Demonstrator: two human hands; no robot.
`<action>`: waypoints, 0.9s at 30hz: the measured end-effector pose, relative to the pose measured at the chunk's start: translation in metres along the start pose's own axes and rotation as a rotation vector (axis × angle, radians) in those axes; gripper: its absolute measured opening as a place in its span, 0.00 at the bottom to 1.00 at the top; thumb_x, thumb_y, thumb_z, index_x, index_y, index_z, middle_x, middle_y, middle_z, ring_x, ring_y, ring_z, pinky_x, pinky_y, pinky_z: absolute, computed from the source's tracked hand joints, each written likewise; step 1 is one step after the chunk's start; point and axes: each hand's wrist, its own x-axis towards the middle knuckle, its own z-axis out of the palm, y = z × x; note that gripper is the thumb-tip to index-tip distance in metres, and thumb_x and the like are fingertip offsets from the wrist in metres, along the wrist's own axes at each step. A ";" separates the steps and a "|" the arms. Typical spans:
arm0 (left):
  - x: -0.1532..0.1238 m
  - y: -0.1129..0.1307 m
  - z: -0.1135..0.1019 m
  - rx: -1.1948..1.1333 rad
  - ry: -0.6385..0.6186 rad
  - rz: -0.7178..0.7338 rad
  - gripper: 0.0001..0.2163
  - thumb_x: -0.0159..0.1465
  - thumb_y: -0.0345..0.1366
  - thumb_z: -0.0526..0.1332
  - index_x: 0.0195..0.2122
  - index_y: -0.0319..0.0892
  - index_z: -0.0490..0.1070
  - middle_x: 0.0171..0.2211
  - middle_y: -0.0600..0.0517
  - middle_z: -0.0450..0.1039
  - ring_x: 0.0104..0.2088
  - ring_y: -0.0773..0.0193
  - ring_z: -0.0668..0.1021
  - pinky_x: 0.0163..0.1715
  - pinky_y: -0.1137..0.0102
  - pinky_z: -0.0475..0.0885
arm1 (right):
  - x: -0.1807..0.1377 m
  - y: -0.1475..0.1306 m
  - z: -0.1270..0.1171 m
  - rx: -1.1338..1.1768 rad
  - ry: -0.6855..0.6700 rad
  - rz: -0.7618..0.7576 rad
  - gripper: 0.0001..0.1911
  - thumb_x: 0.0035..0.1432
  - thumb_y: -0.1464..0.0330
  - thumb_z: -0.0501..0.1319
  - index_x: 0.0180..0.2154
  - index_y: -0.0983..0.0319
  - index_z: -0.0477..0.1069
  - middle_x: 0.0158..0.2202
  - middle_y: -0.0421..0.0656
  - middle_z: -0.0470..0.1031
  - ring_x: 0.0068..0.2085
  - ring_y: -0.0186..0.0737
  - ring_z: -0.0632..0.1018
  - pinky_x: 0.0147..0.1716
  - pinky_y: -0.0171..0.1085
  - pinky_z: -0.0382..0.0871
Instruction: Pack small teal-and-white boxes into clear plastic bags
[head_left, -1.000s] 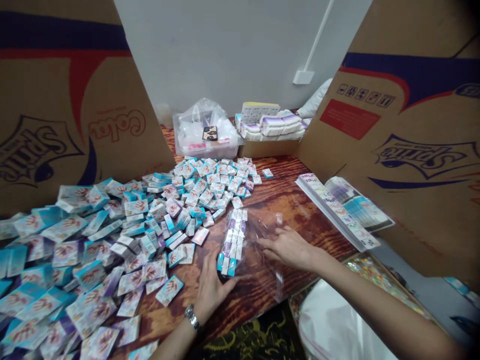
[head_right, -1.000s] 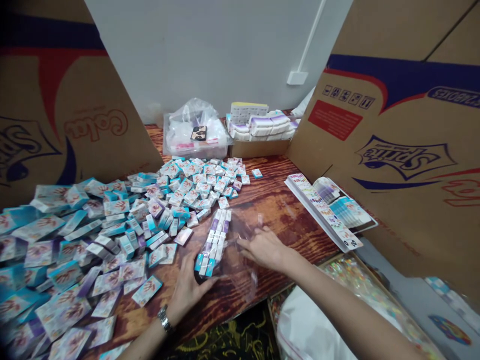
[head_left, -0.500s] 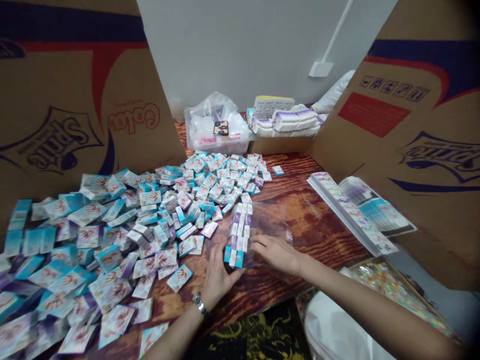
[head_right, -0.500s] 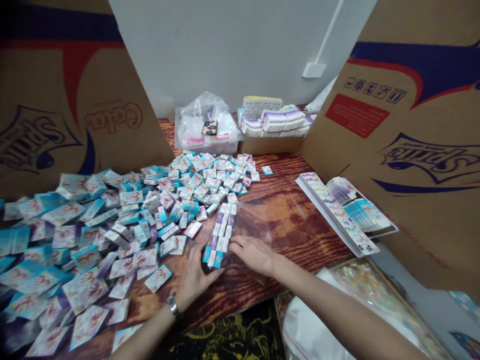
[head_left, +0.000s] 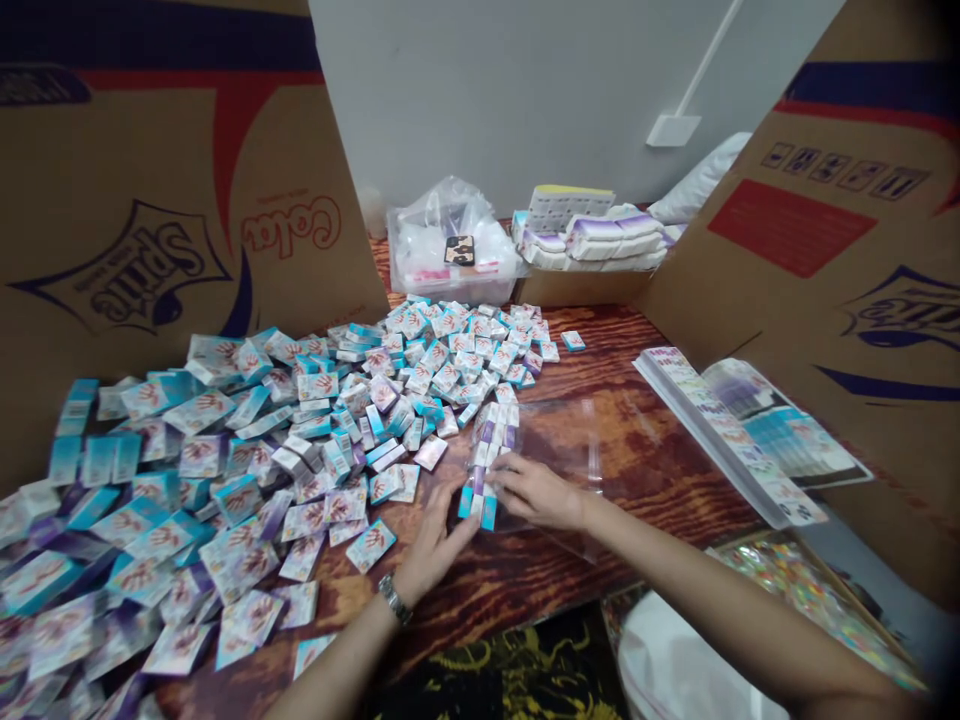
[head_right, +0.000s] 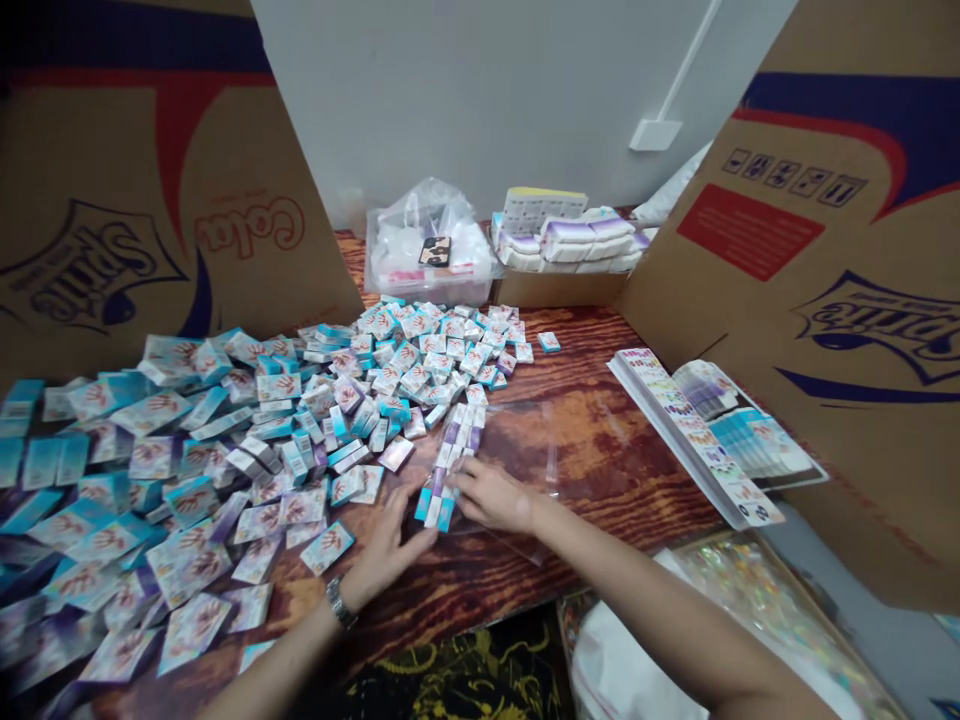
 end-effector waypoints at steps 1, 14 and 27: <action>0.002 0.002 -0.002 -0.036 0.007 -0.033 0.21 0.62 0.42 0.57 0.55 0.44 0.59 0.53 0.45 0.63 0.55 0.55 0.66 0.55 0.57 0.60 | 0.002 -0.001 0.000 0.009 -0.010 0.025 0.15 0.62 0.69 0.52 0.49 0.63 0.66 0.46 0.49 0.67 0.43 0.37 0.72 0.45 0.36 0.69; 0.022 -0.003 0.004 -0.155 0.190 -0.101 0.10 0.62 0.41 0.56 0.38 0.41 0.70 0.37 0.49 0.73 0.39 0.60 0.74 0.42 0.66 0.68 | 0.040 -0.013 -0.014 -0.097 -0.253 0.318 0.13 0.58 0.60 0.58 0.41 0.61 0.71 0.42 0.45 0.69 0.36 0.38 0.76 0.36 0.34 0.69; 0.032 -0.009 0.000 -0.084 0.103 -0.126 0.10 0.62 0.41 0.53 0.31 0.41 0.67 0.28 0.55 0.67 0.30 0.66 0.69 0.31 0.73 0.64 | 0.055 -0.023 -0.017 -0.290 -0.389 0.318 0.19 0.56 0.62 0.56 0.46 0.66 0.67 0.43 0.54 0.69 0.35 0.47 0.78 0.32 0.40 0.72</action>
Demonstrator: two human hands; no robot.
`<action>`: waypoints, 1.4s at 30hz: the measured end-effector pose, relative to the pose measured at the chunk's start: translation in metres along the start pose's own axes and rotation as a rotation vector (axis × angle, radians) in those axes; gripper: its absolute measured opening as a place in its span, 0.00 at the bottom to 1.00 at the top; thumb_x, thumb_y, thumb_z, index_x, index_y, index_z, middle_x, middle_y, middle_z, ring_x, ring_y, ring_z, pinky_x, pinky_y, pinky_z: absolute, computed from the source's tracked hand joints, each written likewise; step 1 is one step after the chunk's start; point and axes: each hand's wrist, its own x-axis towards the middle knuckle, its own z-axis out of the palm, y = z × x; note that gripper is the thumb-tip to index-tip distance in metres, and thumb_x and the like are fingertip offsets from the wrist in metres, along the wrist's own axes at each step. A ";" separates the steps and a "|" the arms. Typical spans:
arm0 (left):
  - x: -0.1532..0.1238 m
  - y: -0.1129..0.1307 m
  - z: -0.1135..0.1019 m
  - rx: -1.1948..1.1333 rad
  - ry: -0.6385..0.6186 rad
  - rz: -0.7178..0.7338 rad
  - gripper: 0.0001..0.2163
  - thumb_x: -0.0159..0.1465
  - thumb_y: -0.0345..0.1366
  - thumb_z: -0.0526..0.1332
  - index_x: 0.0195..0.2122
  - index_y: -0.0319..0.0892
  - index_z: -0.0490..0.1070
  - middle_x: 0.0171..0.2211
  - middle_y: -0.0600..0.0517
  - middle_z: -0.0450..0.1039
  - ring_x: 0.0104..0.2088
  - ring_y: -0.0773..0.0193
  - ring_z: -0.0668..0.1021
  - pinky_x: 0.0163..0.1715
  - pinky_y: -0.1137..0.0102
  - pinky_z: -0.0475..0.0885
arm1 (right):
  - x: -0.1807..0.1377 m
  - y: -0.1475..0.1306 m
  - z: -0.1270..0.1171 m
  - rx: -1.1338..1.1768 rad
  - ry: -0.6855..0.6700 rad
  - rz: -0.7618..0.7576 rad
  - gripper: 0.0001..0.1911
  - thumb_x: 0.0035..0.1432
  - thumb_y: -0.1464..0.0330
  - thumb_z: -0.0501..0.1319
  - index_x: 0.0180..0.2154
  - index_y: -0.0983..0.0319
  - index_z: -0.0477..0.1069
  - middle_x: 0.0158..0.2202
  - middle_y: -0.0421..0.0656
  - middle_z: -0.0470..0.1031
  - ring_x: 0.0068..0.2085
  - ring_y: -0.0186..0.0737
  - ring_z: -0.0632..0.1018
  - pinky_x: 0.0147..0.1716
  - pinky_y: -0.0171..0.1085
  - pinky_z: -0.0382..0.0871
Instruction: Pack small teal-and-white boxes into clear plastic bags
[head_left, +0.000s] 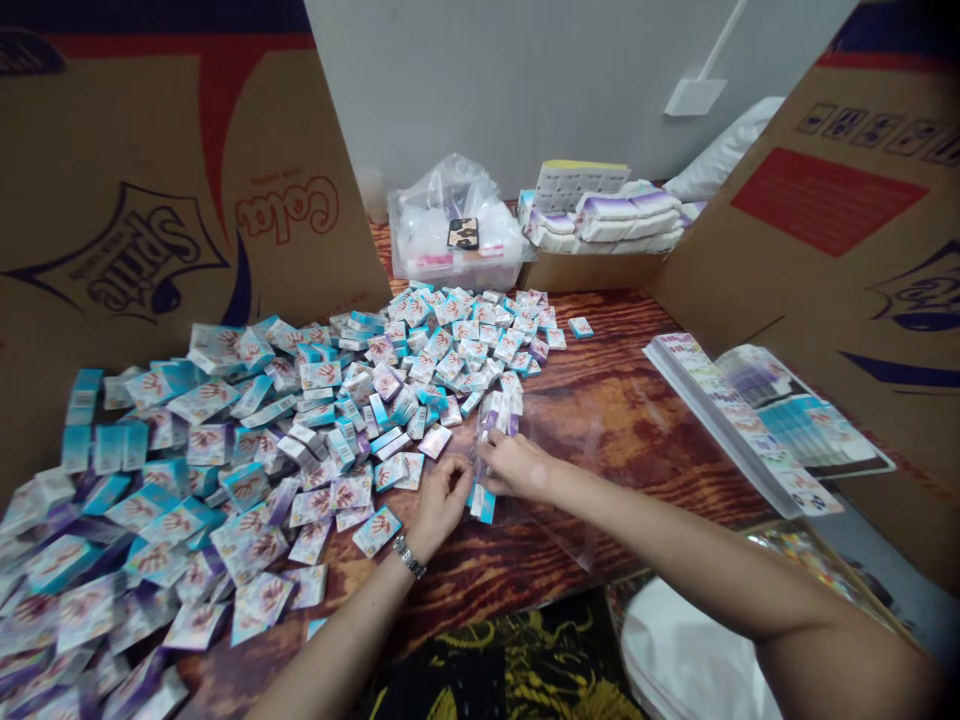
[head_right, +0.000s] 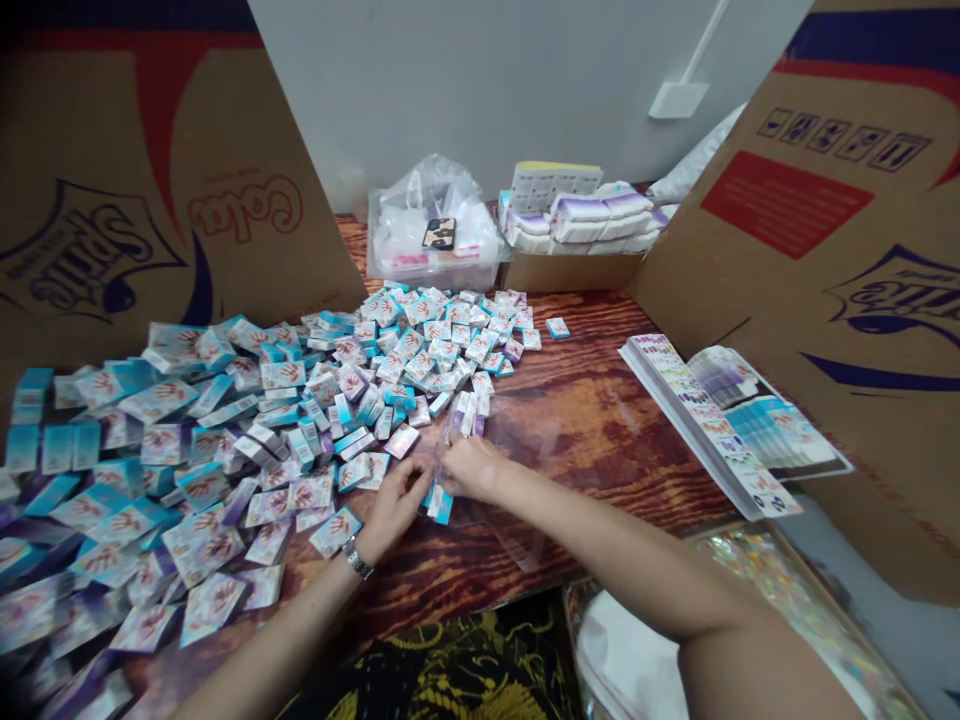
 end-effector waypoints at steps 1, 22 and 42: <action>0.002 -0.001 0.000 0.000 -0.010 0.000 0.10 0.62 0.41 0.53 0.30 0.41 0.66 0.27 0.55 0.66 0.30 0.66 0.68 0.31 0.73 0.64 | -0.002 -0.001 0.000 -0.001 0.003 0.007 0.17 0.55 0.63 0.56 0.45 0.66 0.67 0.42 0.53 0.70 0.34 0.47 0.78 0.32 0.40 0.72; 0.009 0.014 -0.018 -0.075 -0.239 -0.022 0.15 0.62 0.44 0.53 0.22 0.41 0.60 0.22 0.58 0.56 0.25 0.70 0.60 0.26 0.74 0.57 | -0.012 -0.007 -0.002 0.054 -0.003 0.077 0.16 0.55 0.64 0.57 0.44 0.63 0.66 0.44 0.50 0.67 0.36 0.47 0.77 0.33 0.42 0.72; -0.003 0.004 -0.013 -0.074 -0.086 -0.039 0.11 0.62 0.44 0.55 0.32 0.41 0.64 0.28 0.55 0.64 0.30 0.67 0.68 0.32 0.72 0.65 | -0.014 -0.011 0.003 0.092 0.030 0.139 0.16 0.58 0.61 0.55 0.45 0.63 0.64 0.46 0.51 0.66 0.36 0.44 0.77 0.33 0.39 0.71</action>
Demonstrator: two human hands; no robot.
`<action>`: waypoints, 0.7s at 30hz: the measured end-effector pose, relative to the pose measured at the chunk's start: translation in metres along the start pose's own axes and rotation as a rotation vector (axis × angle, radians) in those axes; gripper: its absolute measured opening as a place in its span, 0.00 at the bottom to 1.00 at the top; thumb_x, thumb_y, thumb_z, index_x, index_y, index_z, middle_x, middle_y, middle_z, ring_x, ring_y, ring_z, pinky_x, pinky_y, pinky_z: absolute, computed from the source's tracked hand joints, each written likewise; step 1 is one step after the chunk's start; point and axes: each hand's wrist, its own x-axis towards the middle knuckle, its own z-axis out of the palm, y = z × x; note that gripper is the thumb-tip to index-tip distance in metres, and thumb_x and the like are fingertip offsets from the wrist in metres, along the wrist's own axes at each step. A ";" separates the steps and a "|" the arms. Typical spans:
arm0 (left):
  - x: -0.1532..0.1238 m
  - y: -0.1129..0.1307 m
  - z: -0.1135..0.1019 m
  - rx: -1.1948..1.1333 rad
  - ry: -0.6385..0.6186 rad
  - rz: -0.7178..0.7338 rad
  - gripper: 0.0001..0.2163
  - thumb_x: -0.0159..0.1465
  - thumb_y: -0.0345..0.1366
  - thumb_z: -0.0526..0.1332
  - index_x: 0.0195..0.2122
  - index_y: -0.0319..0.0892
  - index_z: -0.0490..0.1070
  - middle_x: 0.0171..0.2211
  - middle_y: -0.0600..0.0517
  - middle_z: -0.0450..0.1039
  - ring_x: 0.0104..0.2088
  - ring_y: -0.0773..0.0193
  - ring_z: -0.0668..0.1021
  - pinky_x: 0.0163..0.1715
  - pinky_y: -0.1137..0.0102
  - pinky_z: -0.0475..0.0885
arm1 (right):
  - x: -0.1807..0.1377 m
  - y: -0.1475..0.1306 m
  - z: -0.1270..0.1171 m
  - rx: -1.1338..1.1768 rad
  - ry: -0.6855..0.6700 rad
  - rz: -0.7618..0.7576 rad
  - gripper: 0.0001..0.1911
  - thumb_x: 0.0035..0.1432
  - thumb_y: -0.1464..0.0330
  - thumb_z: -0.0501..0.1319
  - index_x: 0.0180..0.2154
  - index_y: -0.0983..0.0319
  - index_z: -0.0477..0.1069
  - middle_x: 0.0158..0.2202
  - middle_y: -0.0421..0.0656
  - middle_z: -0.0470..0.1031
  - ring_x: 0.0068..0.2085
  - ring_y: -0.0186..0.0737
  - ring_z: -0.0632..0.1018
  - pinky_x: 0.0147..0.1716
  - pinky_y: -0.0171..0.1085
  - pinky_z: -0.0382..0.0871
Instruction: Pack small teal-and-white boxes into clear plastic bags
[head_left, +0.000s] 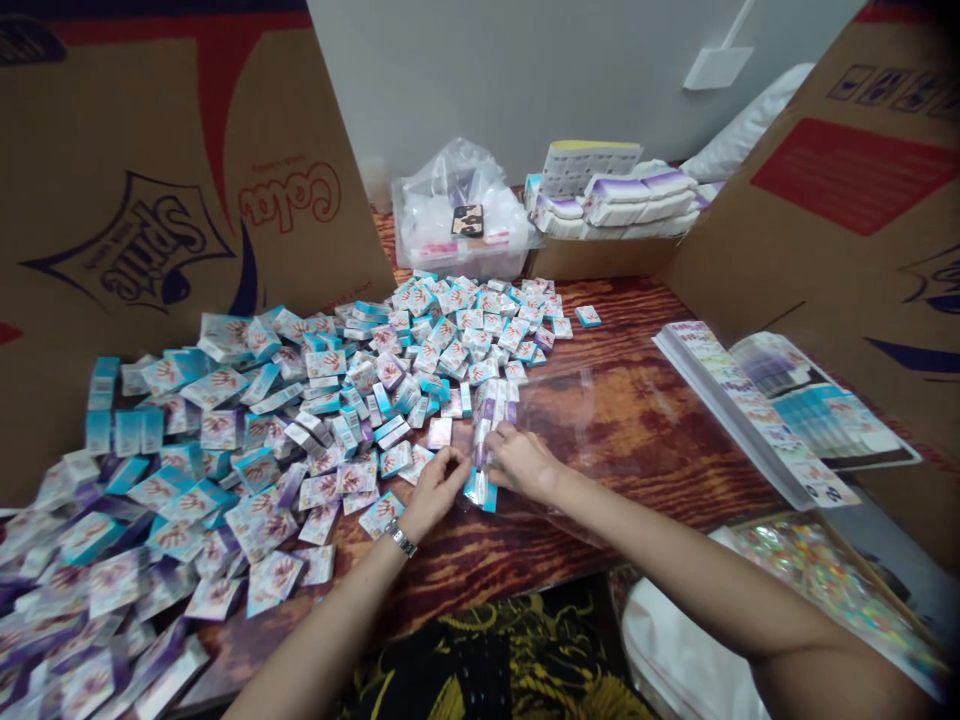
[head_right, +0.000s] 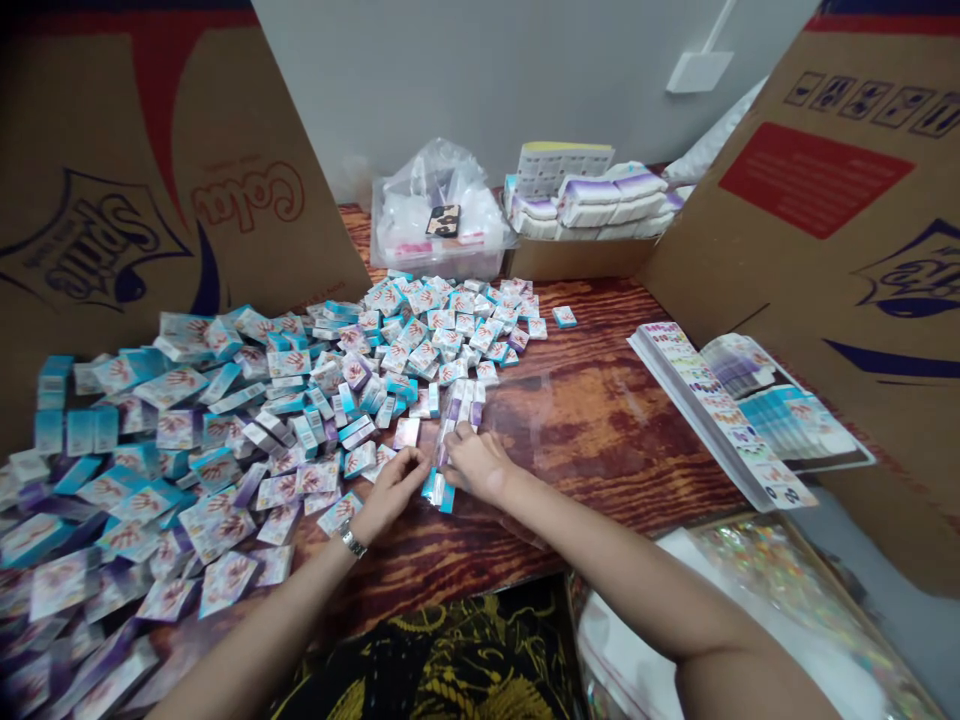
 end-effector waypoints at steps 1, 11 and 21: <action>0.003 0.000 0.000 -0.009 -0.010 -0.010 0.12 0.63 0.44 0.53 0.30 0.41 0.63 0.27 0.56 0.63 0.29 0.67 0.67 0.31 0.72 0.64 | 0.000 0.000 0.000 0.001 0.003 -0.003 0.16 0.58 0.61 0.55 0.45 0.63 0.64 0.46 0.51 0.66 0.37 0.45 0.77 0.33 0.40 0.71; -0.009 0.008 -0.019 0.230 -0.275 0.243 0.32 0.51 0.39 0.67 0.55 0.43 0.56 0.53 0.43 0.61 0.54 0.51 0.65 0.54 0.57 0.59 | 0.006 0.004 -0.005 0.036 -0.032 -0.001 0.16 0.58 0.63 0.56 0.46 0.64 0.64 0.46 0.51 0.65 0.38 0.45 0.76 0.35 0.40 0.70; -0.005 -0.005 -0.001 0.362 -0.118 0.283 0.22 0.53 0.38 0.66 0.45 0.43 0.59 0.44 0.47 0.64 0.46 0.54 0.69 0.47 0.62 0.64 | 0.005 0.020 -0.005 0.206 -0.012 -0.062 0.14 0.59 0.62 0.56 0.45 0.61 0.66 0.44 0.47 0.66 0.42 0.43 0.74 0.39 0.38 0.66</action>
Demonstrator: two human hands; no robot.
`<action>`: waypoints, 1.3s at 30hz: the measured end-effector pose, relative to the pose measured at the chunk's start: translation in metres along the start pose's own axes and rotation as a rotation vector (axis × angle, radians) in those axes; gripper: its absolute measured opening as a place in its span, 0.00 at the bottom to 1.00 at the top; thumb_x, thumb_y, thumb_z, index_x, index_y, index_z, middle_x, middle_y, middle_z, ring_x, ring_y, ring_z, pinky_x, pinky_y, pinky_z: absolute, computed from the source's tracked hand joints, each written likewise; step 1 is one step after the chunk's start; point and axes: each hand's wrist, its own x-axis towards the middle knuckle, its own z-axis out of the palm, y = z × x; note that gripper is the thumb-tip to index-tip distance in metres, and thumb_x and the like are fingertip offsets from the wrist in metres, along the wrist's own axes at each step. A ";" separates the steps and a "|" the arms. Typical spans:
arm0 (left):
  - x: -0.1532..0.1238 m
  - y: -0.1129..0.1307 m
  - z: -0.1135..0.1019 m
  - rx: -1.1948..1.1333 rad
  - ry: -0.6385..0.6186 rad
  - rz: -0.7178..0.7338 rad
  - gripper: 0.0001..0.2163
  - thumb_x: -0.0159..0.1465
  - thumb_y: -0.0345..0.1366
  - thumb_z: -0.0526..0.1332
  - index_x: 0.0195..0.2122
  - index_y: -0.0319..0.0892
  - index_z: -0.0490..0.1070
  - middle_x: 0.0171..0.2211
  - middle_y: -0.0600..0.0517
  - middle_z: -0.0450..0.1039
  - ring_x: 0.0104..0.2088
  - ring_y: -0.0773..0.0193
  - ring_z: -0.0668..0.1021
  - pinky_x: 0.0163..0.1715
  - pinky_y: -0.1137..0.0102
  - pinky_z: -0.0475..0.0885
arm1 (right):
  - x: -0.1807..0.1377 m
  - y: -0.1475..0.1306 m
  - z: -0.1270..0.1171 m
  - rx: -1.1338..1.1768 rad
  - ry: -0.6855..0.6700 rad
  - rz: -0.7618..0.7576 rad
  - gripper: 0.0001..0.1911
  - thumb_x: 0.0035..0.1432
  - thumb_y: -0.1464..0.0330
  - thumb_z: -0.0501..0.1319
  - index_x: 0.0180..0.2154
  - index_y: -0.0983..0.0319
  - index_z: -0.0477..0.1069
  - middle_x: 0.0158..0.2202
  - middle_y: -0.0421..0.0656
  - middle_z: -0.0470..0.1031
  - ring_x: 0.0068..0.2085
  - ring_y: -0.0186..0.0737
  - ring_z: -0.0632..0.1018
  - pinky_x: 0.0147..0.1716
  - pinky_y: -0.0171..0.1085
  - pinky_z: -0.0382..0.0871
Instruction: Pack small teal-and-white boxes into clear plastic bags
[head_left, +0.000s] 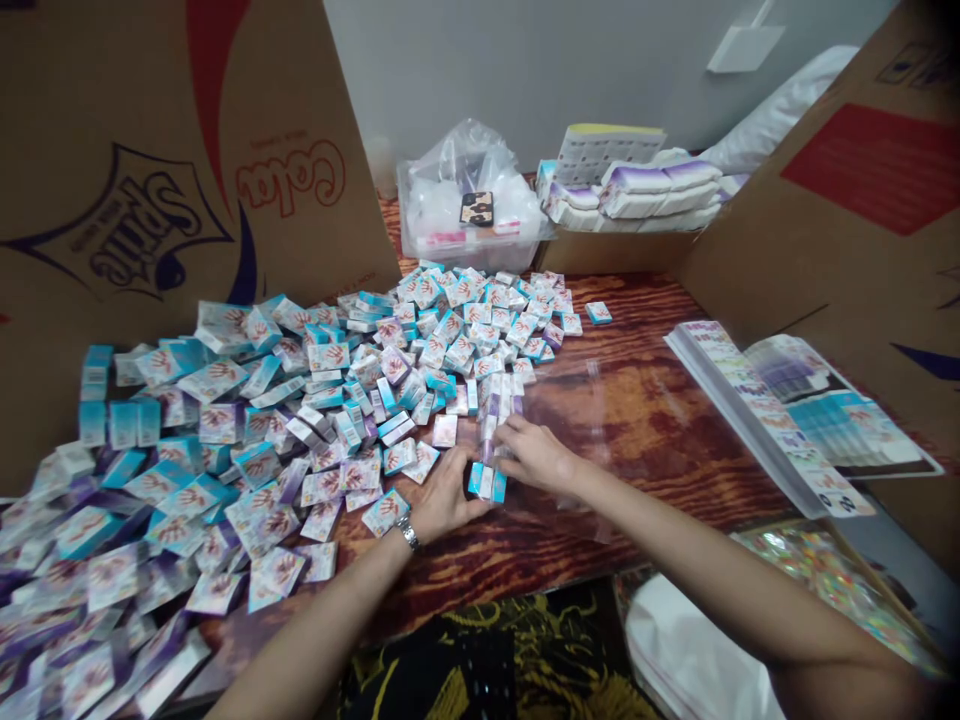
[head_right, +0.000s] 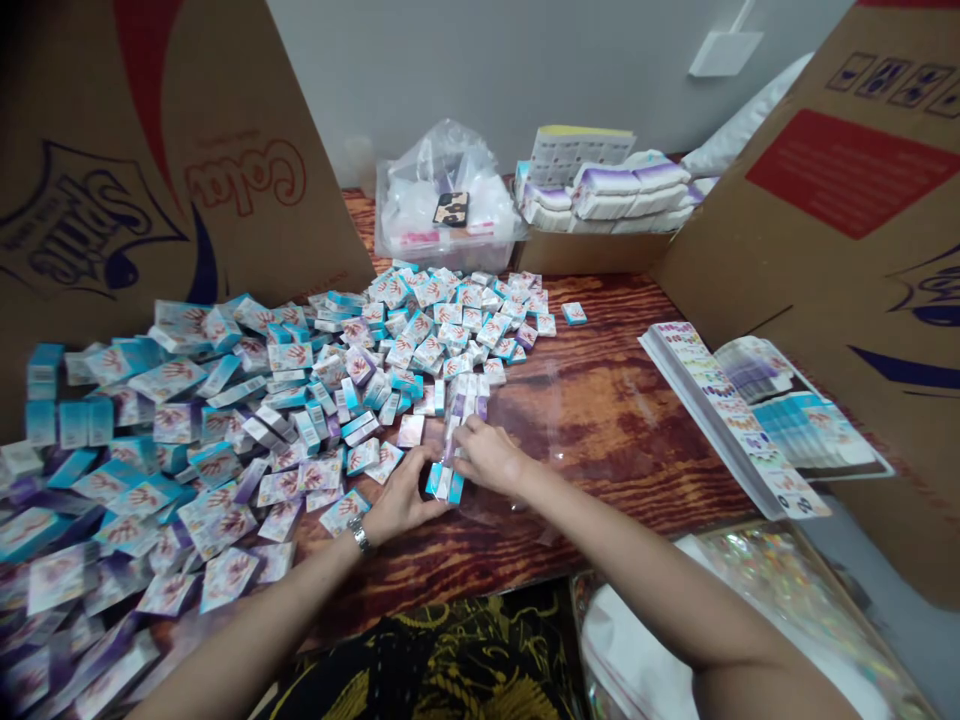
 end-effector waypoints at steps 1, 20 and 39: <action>0.000 0.001 -0.001 -0.007 0.001 -0.004 0.22 0.53 0.38 0.66 0.46 0.43 0.59 0.45 0.47 0.64 0.46 0.55 0.69 0.47 0.62 0.64 | 0.000 0.002 -0.001 0.034 -0.001 -0.042 0.14 0.60 0.61 0.56 0.45 0.62 0.66 0.44 0.47 0.66 0.43 0.43 0.73 0.40 0.38 0.66; -0.001 0.027 0.028 0.015 0.263 -0.285 0.17 0.53 0.37 0.63 0.41 0.42 0.58 0.37 0.51 0.63 0.40 0.58 0.70 0.42 0.61 0.67 | 0.006 -0.002 0.015 0.000 0.042 0.080 0.14 0.59 0.61 0.58 0.43 0.62 0.65 0.44 0.47 0.65 0.40 0.42 0.75 0.36 0.37 0.67; -0.016 0.023 -0.004 -0.009 0.072 -0.168 0.23 0.53 0.34 0.62 0.49 0.42 0.56 0.43 0.49 0.68 0.43 0.58 0.73 0.45 0.63 0.67 | -0.016 0.009 0.024 -0.243 0.009 -0.353 0.35 0.58 0.75 0.55 0.63 0.52 0.44 0.46 0.48 0.64 0.30 0.35 0.76 0.30 0.35 0.69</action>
